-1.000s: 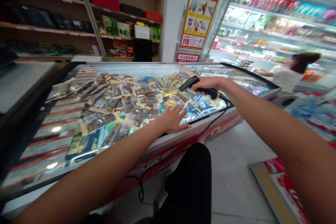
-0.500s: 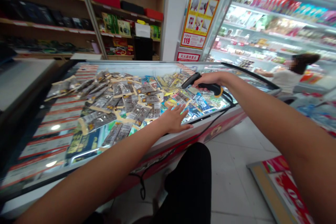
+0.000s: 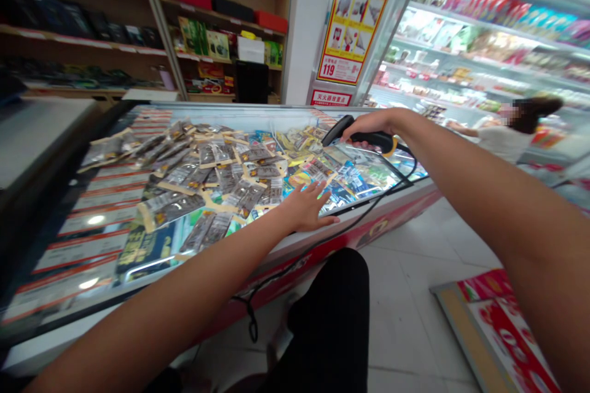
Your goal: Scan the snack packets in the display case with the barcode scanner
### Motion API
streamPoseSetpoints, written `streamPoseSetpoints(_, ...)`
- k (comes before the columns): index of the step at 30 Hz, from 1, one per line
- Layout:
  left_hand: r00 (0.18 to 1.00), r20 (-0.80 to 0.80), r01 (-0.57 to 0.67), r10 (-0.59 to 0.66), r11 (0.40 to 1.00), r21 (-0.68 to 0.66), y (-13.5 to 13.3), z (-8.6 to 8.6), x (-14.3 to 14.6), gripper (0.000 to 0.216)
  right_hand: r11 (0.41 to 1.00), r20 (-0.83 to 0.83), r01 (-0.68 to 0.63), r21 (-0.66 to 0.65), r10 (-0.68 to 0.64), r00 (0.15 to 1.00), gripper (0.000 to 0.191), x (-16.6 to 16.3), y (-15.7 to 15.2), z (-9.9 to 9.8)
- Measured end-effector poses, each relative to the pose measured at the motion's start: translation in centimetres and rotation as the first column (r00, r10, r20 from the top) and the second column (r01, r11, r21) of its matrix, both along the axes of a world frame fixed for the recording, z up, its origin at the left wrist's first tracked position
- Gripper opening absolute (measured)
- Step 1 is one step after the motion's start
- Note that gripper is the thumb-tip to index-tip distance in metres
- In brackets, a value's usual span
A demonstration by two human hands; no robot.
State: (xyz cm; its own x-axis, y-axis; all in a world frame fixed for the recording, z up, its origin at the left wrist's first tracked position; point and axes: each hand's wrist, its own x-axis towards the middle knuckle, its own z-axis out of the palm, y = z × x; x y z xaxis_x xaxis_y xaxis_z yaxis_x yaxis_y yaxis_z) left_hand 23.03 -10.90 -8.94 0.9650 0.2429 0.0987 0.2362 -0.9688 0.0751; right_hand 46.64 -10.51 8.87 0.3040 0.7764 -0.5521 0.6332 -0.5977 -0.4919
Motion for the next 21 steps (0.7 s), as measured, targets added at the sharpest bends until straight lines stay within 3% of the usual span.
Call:
streamPoseSetpoints(7, 1.000, 0.016, -0.005, 0.006, 1.000, -0.025, 0.0, -0.1, -0.1, 0.093, 0.999, -0.019, 0.013, -0.031, -0.014, 1.000, 0.024, 0.9, 0.8, 1.2)
streamPoseSetpoints(21, 1.000, -0.008, -0.010, 0.010, 1.000, -0.022, -0.1, 0.1, -0.2, 0.091, 0.991, -0.133, 0.094, -0.100, -0.107, 0.985, 0.027, 2.7, 1.5, -0.5)
